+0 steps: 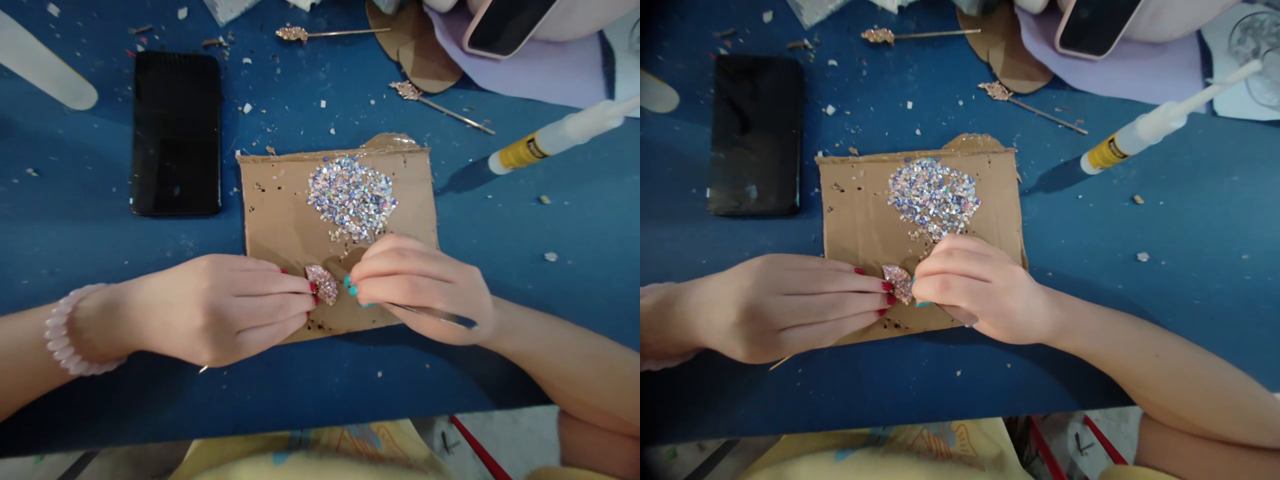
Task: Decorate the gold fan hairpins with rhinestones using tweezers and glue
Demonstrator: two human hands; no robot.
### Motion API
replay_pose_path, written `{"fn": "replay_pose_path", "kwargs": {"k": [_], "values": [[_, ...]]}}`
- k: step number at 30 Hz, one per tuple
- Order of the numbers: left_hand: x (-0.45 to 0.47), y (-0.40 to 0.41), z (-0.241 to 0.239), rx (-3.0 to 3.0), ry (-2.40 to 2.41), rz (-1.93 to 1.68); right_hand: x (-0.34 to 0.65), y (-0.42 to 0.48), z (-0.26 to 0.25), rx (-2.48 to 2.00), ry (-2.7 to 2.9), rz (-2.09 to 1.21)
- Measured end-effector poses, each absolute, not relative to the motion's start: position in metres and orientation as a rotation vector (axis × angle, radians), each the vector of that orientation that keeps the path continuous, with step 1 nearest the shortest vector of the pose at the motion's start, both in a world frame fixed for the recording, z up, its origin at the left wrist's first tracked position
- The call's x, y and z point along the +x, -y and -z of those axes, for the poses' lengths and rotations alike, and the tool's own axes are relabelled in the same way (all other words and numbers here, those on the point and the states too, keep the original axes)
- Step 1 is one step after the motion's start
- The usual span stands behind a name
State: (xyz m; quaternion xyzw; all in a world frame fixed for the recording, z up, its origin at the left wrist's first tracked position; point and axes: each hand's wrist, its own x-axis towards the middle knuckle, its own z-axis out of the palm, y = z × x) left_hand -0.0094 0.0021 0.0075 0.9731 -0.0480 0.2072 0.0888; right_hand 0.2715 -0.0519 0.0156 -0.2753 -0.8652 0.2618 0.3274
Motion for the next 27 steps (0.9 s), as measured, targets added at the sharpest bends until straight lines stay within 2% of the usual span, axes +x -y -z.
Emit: {"fn": "replay_pose_path", "kwargs": {"k": [27], "values": [[-0.0103, -0.0019, -0.0052, 2.896, 0.143, -0.608, 0.2724, 0.0539, -0.0154, -0.730, 2.260, -0.660]]}}
